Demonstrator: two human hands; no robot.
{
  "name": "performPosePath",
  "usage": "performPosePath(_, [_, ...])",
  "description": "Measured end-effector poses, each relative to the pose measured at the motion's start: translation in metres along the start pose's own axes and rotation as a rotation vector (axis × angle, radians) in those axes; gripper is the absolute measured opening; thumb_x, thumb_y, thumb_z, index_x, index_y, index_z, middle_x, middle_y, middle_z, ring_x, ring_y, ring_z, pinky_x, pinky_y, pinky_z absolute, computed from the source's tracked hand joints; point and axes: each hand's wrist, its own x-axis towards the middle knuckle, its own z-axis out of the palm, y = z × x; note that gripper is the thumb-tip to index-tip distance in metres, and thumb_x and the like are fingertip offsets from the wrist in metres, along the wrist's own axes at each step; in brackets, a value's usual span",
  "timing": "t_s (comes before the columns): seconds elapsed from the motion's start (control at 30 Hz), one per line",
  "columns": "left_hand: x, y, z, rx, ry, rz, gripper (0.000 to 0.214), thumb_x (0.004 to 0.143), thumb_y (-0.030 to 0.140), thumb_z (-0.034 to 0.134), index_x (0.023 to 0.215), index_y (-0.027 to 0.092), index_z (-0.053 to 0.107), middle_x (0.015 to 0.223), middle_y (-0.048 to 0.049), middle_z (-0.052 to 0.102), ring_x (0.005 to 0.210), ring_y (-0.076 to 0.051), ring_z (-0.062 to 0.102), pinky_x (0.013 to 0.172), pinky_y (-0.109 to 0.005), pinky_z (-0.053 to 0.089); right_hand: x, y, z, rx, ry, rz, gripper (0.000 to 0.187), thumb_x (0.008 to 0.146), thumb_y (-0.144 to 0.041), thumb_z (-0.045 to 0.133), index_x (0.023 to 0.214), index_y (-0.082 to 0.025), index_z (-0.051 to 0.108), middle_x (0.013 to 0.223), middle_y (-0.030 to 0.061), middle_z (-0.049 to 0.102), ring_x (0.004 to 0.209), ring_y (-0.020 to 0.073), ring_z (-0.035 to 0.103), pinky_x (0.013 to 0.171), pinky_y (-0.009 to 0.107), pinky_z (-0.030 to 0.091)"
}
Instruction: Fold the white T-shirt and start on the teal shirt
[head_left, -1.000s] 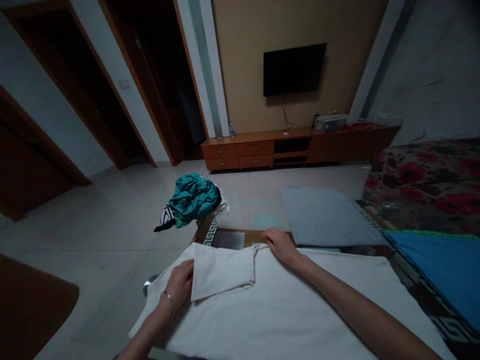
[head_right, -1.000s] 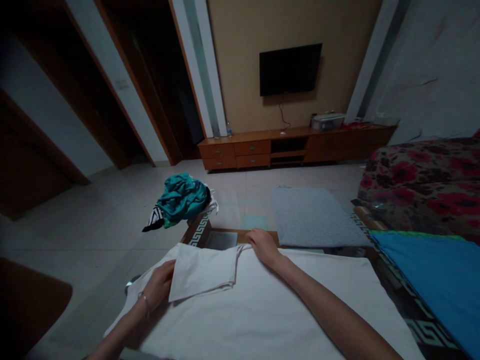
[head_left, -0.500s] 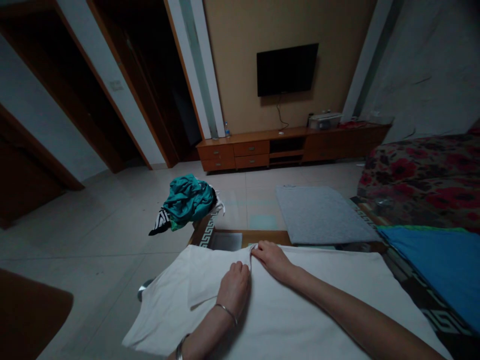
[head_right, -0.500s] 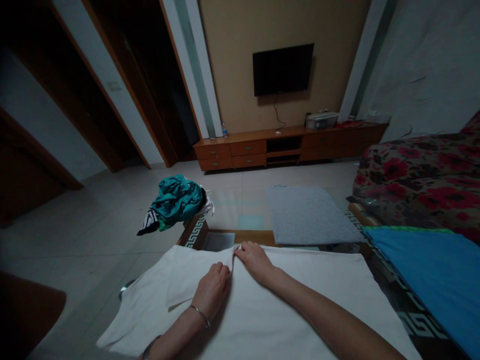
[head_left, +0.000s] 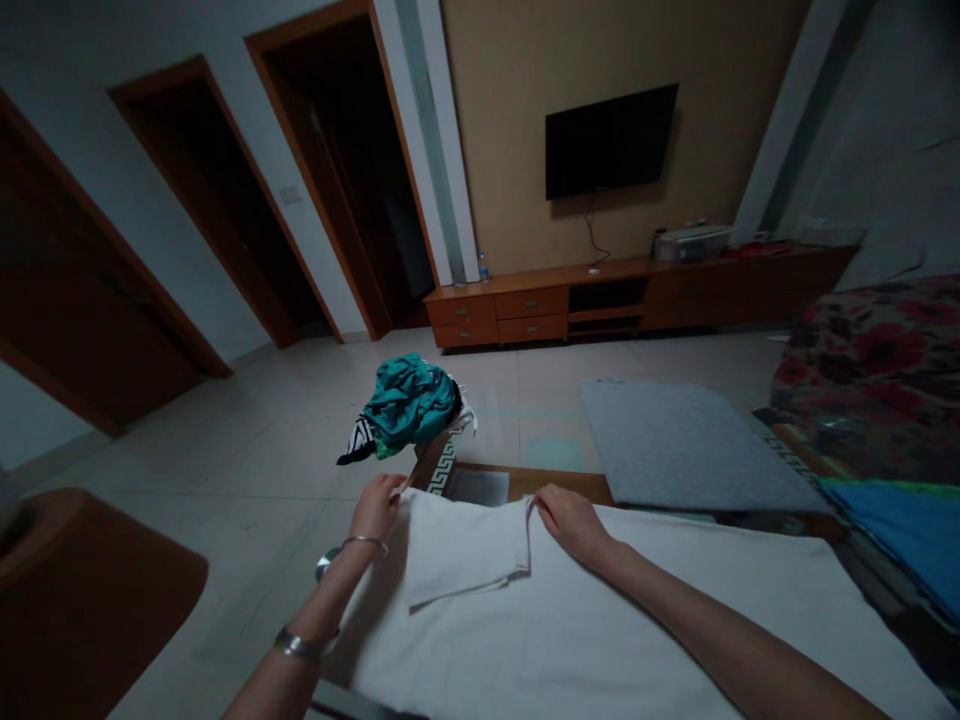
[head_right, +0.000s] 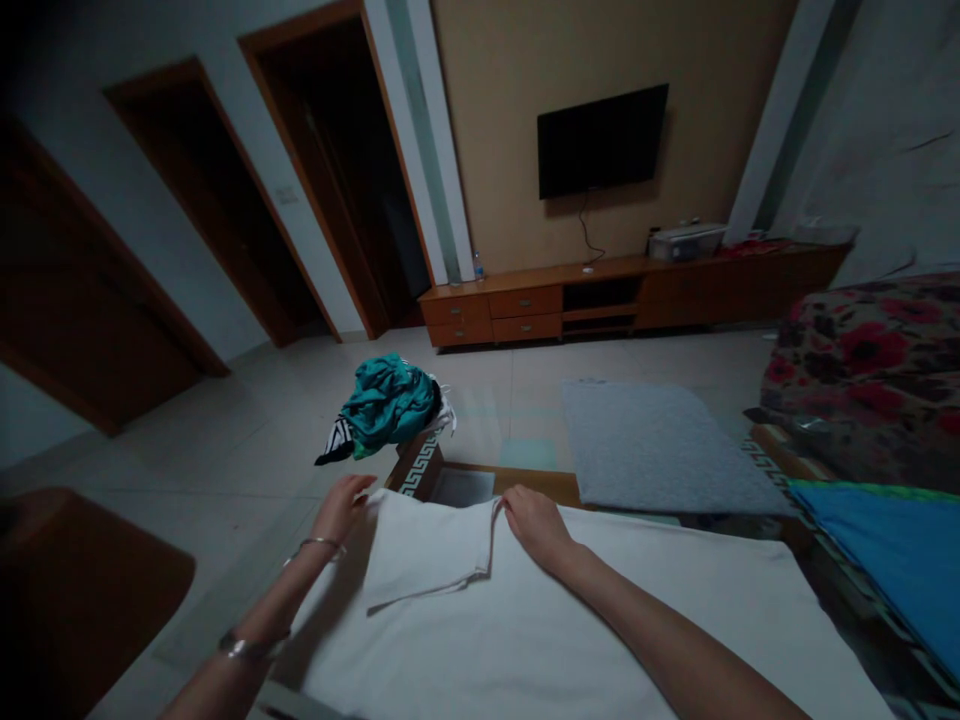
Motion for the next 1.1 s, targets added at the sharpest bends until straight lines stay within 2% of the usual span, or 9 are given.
performPosePath(0.1, [0.023, -0.030, 0.005, 0.024, -0.045, -0.043, 0.041, 0.067, 0.006, 0.053, 0.106, 0.015, 0.064, 0.101, -0.0089, 0.061, 0.101, -0.023, 0.055, 0.095, -0.039, 0.042, -0.001, 0.001, 0.003, -0.002, 0.035, -0.009, 0.025, 0.091, -0.018, 0.043, 0.111, -0.018, 0.057, 0.097, 0.0062, 0.062, 0.089, 0.0170, 0.058, 0.078, 0.026, 0.041])
performPosePath(0.2, [0.035, -0.035, 0.016, -0.047, -0.160, 0.088, 0.040, 0.065, 0.008, 0.053, 0.100, 0.020, 0.068, 0.104, -0.0054, 0.061, 0.103, -0.019, 0.054, 0.095, -0.032, 0.042, -0.002, 0.000, 0.002, -0.035, 0.035, -0.048, 0.032, 0.091, -0.020, 0.043, 0.121, -0.023, 0.055, 0.096, 0.0050, 0.061, 0.087, 0.0170, 0.058, 0.075, 0.026, 0.041])
performPosePath(0.3, [0.042, -0.039, 0.024, -0.098, -0.241, 0.170, 0.027, 0.067, 0.012, 0.049, 0.085, 0.018, 0.069, 0.097, -0.0054, 0.062, 0.097, -0.019, 0.055, 0.091, -0.031, 0.044, -0.003, 0.001, 0.001, -0.048, 0.033, -0.048, 0.029, 0.092, -0.024, 0.044, 0.116, -0.025, 0.058, 0.092, 0.0042, 0.060, 0.084, 0.0164, 0.058, 0.073, 0.025, 0.041])
performPosePath(0.53, [0.041, -0.058, 0.026, -0.039, -0.184, 0.032, 0.024, 0.074, 0.021, 0.045, 0.085, 0.015, 0.065, 0.094, -0.0085, 0.062, 0.093, -0.019, 0.054, 0.088, -0.031, 0.043, -0.003, 0.005, 0.006, -0.014, 0.051, -0.032, 0.027, 0.093, -0.025, 0.041, 0.109, -0.021, 0.062, 0.091, 0.0051, 0.060, 0.085, 0.0162, 0.058, 0.075, 0.026, 0.042])
performPosePath(0.67, [0.016, -0.079, -0.002, 0.043, -0.210, -0.131, 0.029, 0.079, 0.033, 0.044, 0.084, 0.014, 0.065, 0.090, -0.0102, 0.065, 0.086, -0.021, 0.057, 0.079, -0.030, 0.044, -0.006, 0.008, 0.009, 0.032, 0.056, -0.060, 0.027, 0.093, -0.026, 0.040, 0.109, -0.020, 0.062, 0.091, 0.0050, 0.060, 0.085, 0.0162, 0.058, 0.075, 0.026, 0.043])
performPosePath(0.83, [-0.050, -0.098, -0.041, 0.130, -0.334, -0.319, 0.040, 0.073, 0.052, 0.052, 0.074, 0.014, 0.064, 0.073, -0.0078, 0.066, 0.069, -0.020, 0.058, 0.062, -0.027, 0.041, -0.007, 0.010, 0.013, 0.044, 0.058, -0.079, 0.028, 0.094, -0.027, 0.039, 0.109, -0.020, 0.061, 0.092, 0.0047, 0.061, 0.085, 0.0167, 0.059, 0.075, 0.027, 0.044])
performPosePath(0.93, [-0.088, -0.085, -0.041, 0.228, -0.282, -0.377, 0.039, 0.064, 0.049, 0.064, 0.080, 0.014, 0.063, 0.087, -0.0118, 0.066, 0.084, -0.026, 0.058, 0.068, -0.029, 0.040, -0.008, 0.010, 0.015, 0.033, 0.058, -0.088, 0.029, 0.093, -0.027, 0.039, 0.109, -0.020, 0.061, 0.093, 0.0051, 0.061, 0.085, 0.0168, 0.059, 0.075, 0.027, 0.044])
performPosePath(1.0, [-0.106, -0.069, -0.033, 0.288, -0.190, -0.399, 0.032, 0.069, 0.044, 0.061, 0.082, 0.014, 0.061, 0.093, -0.0119, 0.064, 0.091, -0.026, 0.056, 0.072, -0.028, 0.040, -0.008, 0.010, 0.015, 0.024, 0.055, -0.091, 0.029, 0.093, -0.027, 0.038, 0.109, -0.020, 0.061, 0.093, 0.0053, 0.061, 0.085, 0.0170, 0.059, 0.075, 0.027, 0.044])
performPosePath(1.1, [-0.120, -0.048, -0.021, 0.242, -0.072, -0.419, 0.019, 0.080, 0.034, 0.048, 0.082, 0.016, 0.055, 0.085, -0.0067, 0.064, 0.082, -0.019, 0.058, 0.069, -0.024, 0.039, -0.010, 0.009, 0.015, 0.005, 0.059, -0.091, 0.029, 0.093, -0.027, 0.038, 0.109, -0.019, 0.062, 0.093, 0.0056, 0.062, 0.086, 0.0173, 0.060, 0.076, 0.027, 0.045])
